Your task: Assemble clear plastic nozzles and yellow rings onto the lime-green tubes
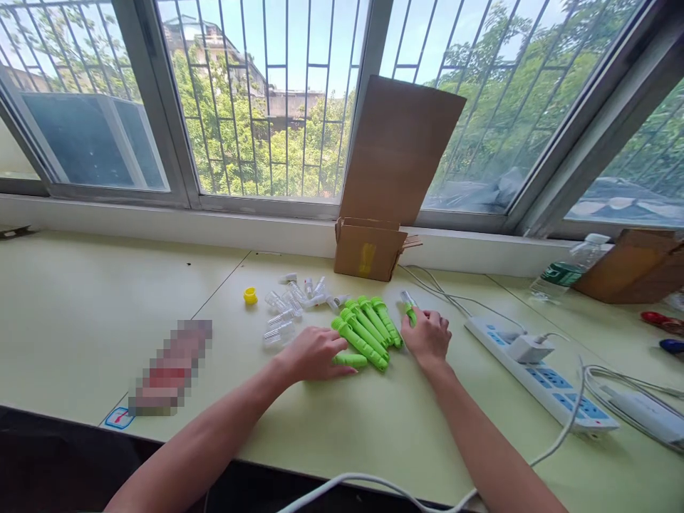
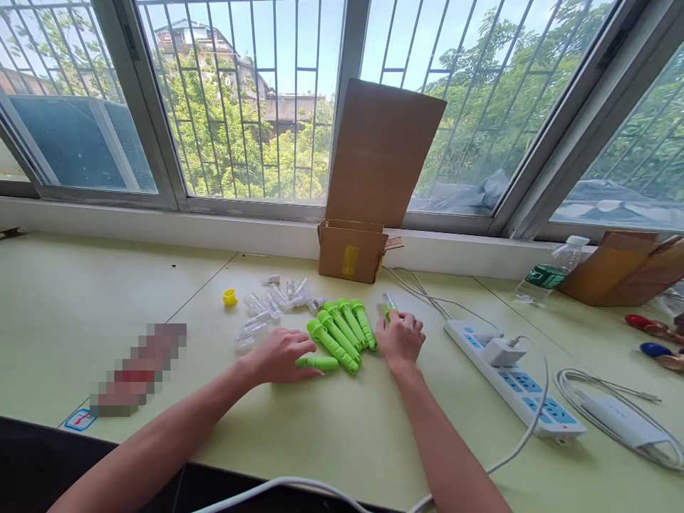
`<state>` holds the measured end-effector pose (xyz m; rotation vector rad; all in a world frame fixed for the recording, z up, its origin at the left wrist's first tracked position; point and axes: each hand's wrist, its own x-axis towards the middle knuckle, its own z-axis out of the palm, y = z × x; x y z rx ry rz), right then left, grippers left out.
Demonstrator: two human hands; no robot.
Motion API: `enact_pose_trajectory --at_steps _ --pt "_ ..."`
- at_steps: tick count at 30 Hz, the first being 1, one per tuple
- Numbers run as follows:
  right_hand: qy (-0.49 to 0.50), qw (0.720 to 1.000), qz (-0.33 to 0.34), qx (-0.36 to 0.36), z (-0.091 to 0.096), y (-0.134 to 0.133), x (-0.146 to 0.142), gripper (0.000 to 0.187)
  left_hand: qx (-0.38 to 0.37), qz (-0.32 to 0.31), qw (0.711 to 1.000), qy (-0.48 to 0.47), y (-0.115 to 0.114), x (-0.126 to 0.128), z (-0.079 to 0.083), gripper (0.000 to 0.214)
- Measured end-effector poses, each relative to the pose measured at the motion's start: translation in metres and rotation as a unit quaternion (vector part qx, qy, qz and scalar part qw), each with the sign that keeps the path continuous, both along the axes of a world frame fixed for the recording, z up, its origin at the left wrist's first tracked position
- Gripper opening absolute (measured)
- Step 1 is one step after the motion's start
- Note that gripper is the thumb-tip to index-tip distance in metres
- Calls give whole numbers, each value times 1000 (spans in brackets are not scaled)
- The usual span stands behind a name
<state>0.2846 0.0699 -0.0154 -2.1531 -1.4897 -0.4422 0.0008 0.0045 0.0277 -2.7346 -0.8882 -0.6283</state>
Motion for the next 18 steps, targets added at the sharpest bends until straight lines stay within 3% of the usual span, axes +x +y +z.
enact_pose_trajectory --at_steps 7,13,18 --pt "4 999 -23 -29 -2 1 4 38 -61 23 994 91 -3 -1 5 33" --pt "-8 1000 -3 22 -2 1 1 38 -81 23 991 109 -6 1 5 15" --pt "-8 996 36 76 2 -1 -4 40 -42 -4 996 72 -9 3 4 14"
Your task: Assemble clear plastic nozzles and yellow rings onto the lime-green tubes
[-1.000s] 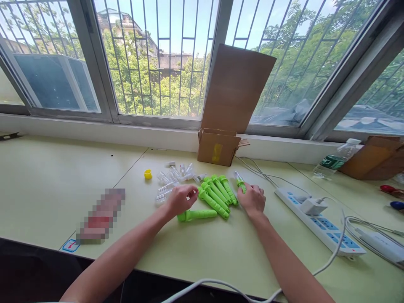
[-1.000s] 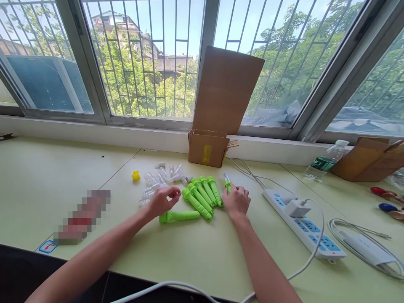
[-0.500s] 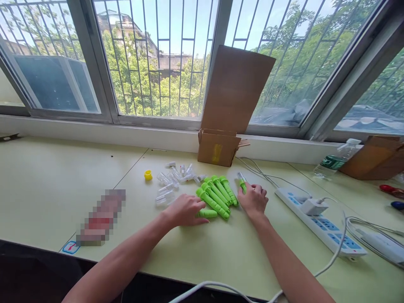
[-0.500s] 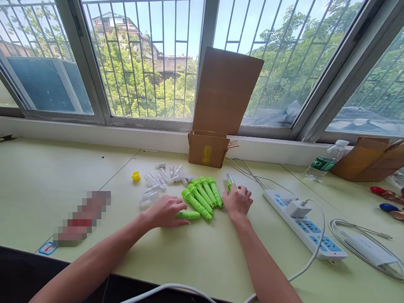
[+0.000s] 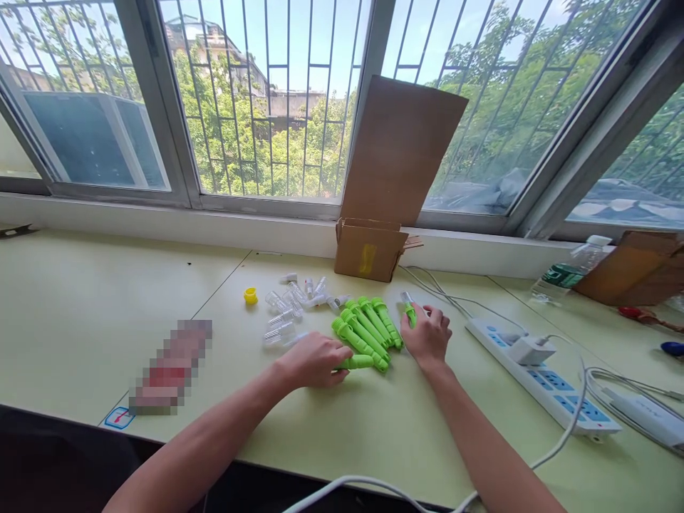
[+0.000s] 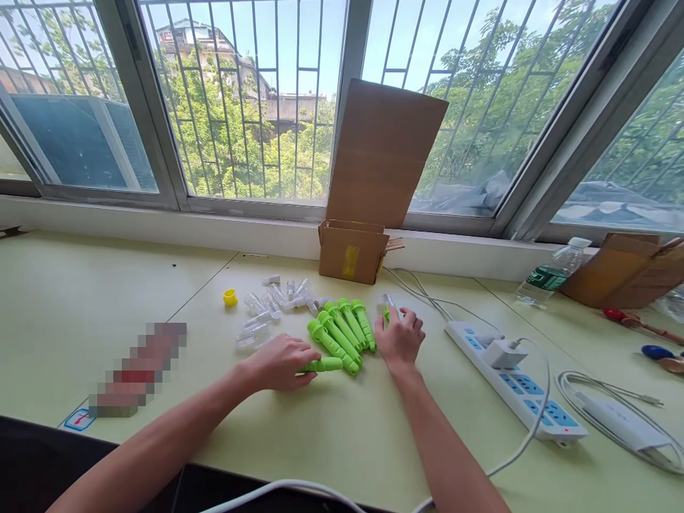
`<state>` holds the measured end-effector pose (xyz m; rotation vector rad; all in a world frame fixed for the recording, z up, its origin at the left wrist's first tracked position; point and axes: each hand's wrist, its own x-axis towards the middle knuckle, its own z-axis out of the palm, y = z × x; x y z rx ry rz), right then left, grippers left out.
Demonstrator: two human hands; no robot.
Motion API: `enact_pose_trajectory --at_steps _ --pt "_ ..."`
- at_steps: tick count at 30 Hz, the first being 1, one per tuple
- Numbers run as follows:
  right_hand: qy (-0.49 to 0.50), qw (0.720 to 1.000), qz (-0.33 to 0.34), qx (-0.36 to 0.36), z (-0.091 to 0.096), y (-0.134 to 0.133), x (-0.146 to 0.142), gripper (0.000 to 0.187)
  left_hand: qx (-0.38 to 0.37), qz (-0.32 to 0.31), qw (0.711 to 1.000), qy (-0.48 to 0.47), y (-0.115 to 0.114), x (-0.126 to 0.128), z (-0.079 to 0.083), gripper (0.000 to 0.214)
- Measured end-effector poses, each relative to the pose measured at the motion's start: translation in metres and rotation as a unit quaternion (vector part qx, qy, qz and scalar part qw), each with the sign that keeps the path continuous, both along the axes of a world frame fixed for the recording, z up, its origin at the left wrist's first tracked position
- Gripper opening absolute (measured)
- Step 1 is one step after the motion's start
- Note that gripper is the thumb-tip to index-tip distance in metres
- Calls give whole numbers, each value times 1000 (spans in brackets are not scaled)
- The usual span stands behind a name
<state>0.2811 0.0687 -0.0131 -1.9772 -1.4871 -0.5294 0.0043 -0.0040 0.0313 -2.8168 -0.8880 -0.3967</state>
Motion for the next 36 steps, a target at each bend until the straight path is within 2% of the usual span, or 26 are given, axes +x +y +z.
enact_pose_trajectory --at_steps 6,11,16,20,27,29,33,36 --pt "0 995 77 67 10 -8 -8 40 79 14 994 -79 6 -1 -3 20" --pt "-29 982 164 91 16 -20 -23 39 89 51 990 -93 12 -5 -4 20" --pt "-52 970 221 89 16 -25 -36 39 85 75 988 -107 14 -6 -5 21" --pt "-73 946 303 86 18 -30 -41 41 89 86 985 -117 15 -6 -6 21" --pt "-150 885 438 48 25 -49 -62 53 104 64 982 -142 17 -5 -9 23" --pt "-169 870 461 43 27 -52 -69 50 109 54 980 -156 17 -5 -10 25" --pt "-175 863 473 38 26 -52 -74 32 115 37 980 -157 16 -4 -10 27" --pt "-176 859 479 25 24 -48 -72 26 117 36 978 -168 17 -4 -10 27"
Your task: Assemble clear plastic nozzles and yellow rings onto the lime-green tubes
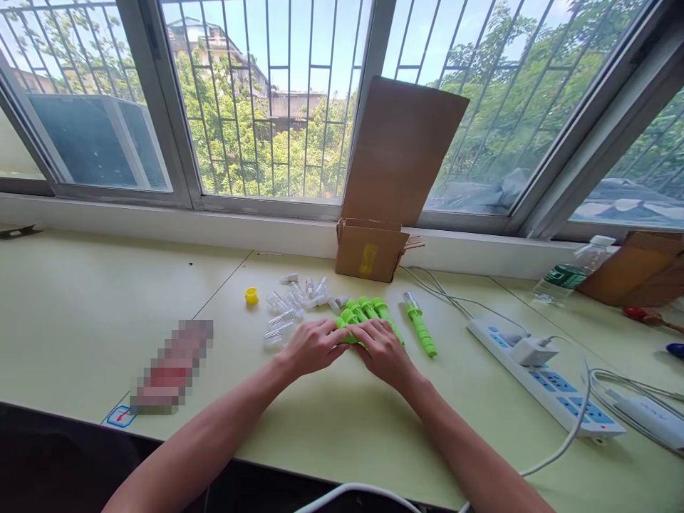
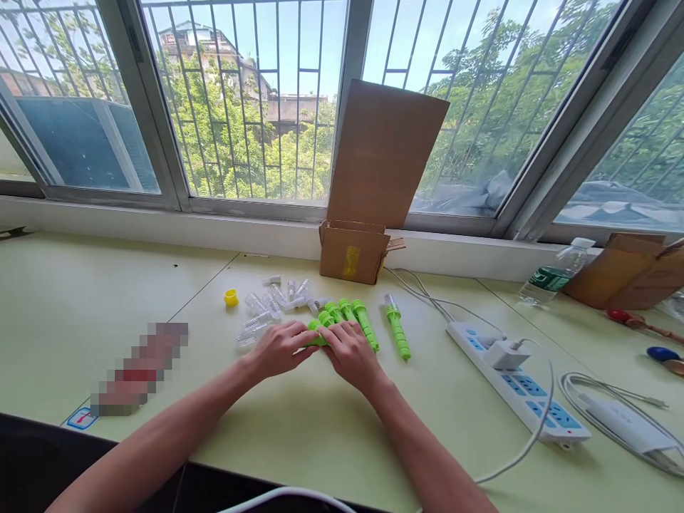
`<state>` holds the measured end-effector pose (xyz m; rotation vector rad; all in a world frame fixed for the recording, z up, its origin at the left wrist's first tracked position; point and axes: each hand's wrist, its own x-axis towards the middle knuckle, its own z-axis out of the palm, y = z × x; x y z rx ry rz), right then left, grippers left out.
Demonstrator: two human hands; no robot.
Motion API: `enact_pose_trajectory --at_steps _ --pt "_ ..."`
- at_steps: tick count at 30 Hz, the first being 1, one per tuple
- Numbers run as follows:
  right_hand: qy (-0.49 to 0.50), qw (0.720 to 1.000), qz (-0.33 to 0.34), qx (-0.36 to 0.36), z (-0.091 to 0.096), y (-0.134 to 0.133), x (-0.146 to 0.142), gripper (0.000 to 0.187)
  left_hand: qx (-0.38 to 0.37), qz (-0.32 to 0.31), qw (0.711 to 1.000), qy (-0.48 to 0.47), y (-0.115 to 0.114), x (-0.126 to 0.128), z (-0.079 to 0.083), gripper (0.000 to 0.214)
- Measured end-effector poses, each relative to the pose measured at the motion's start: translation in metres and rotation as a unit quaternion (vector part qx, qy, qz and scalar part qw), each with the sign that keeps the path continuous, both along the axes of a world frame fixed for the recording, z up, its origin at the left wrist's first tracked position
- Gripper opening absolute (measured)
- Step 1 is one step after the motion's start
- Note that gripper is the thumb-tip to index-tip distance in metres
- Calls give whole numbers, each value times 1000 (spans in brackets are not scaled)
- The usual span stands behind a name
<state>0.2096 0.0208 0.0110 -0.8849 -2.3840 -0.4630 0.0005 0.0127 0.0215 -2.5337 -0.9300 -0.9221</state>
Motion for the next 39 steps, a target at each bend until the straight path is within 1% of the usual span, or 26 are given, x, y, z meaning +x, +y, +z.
enact_pose_trajectory --at_steps 5,9,13,16,19,23,27,30,39 --pt "20 1000 -23 5 -3 6 7 28 5 12 998 -62 9 -10 2 26" --pt "48 998 -44 17 -5 10 13 29 20 93 989 -118 24 -30 5 25" --pt "65 996 -65 19 -6 13 19 27 17 165 978 -127 40 -49 6 23" --pt "65 995 -74 16 -6 14 21 26 -3 243 963 -116 49 -55 4 26" --pt "62 995 -79 12 -6 14 21 27 -29 320 942 -97 56 -60 0 28" --pt "61 995 -80 9 -6 13 21 28 -56 395 915 -65 63 -69 -6 33" --pt "64 995 -82 9 -6 13 21 27 -102 470 876 -40 69 -80 -14 39" --pt "66 995 -79 13 -7 14 21 26 -128 494 859 -39 73 -86 -18 42" --pt "69 995 -76 21 -12 18 22 26 -166 494 852 -45 75 -87 -16 44"
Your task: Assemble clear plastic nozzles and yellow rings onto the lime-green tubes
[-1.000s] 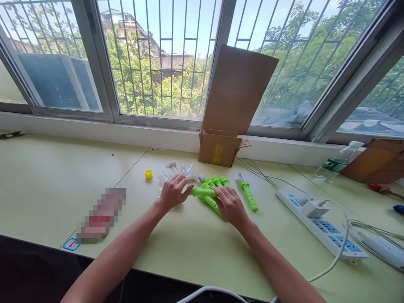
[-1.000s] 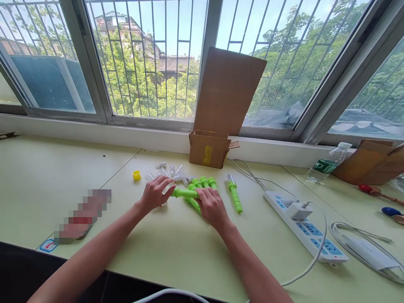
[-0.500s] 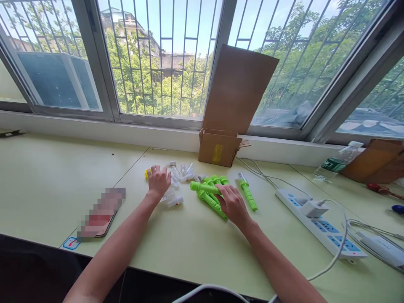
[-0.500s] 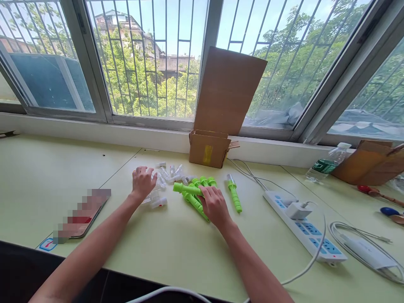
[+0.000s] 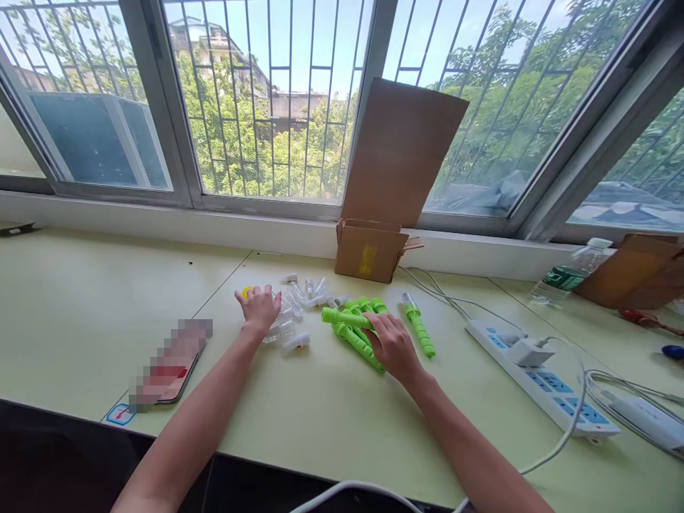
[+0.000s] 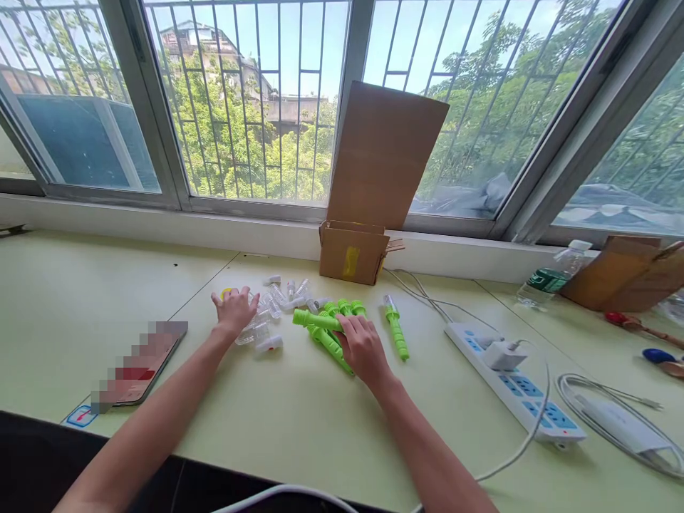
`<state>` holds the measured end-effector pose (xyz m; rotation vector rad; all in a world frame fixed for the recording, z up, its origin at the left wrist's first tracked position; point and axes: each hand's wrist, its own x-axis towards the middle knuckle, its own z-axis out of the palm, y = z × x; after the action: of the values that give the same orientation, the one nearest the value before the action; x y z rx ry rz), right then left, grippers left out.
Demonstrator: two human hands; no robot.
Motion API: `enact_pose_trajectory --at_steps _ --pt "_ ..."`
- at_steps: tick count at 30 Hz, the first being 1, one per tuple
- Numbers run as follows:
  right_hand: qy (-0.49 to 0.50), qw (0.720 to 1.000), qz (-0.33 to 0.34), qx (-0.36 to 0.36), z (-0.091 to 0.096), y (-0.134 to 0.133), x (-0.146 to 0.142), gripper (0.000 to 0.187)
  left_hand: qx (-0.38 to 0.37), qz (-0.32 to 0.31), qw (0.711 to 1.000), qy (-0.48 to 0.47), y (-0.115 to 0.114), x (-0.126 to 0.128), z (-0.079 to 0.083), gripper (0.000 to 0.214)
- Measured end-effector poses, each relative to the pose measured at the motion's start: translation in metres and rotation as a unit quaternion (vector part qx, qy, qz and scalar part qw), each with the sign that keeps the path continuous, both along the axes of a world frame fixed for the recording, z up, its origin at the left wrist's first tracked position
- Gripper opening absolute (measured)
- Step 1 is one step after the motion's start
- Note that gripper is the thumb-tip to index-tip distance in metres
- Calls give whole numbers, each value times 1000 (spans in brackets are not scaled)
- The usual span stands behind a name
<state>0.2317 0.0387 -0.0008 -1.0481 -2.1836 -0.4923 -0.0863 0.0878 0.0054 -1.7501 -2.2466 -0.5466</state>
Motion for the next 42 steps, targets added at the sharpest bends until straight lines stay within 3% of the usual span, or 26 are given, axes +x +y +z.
enact_pose_trajectory --at_steps 17,42 --pt "0 1000 2 -6 1 0 0 26 -20 29 999 -25 -1 0 2 50" --pt "3 1000 0 -11 -1 0 0 26 -64 2 995 -74 -1 -1 3 54"
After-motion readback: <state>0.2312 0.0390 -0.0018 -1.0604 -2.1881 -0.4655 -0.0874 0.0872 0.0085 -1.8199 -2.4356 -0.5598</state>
